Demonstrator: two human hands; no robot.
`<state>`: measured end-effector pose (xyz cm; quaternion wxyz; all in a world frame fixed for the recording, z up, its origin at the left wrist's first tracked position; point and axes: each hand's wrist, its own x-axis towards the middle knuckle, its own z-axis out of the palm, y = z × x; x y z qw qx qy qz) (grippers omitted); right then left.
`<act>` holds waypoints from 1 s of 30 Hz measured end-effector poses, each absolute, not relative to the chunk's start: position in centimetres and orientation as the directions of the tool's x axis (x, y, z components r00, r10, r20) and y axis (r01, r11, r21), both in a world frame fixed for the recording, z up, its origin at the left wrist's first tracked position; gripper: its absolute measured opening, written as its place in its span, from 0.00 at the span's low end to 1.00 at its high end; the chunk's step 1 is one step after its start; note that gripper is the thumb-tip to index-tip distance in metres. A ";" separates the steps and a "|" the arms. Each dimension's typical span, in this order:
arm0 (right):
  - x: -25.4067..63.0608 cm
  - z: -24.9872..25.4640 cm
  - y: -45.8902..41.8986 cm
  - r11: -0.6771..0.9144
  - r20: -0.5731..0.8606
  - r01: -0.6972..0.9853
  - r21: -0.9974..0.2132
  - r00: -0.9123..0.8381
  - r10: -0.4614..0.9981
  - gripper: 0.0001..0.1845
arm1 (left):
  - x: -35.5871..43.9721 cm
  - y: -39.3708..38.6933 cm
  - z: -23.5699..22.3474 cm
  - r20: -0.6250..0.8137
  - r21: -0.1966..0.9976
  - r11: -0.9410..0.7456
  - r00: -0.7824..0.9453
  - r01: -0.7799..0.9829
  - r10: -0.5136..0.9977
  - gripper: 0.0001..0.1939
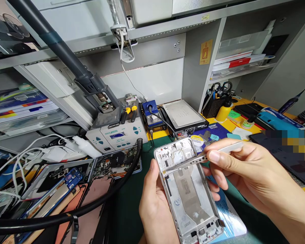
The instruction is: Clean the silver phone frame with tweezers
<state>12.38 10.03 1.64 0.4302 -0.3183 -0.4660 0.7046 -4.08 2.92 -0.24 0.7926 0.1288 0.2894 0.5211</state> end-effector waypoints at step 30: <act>12.9 0.6 8.5 -0.084 0.048 -0.406 -0.910 -0.304 0.951 0.06 | -3.5 4.2 1.1 -0.369 0.460 0.503 0.357 -0.732 0.858 0.52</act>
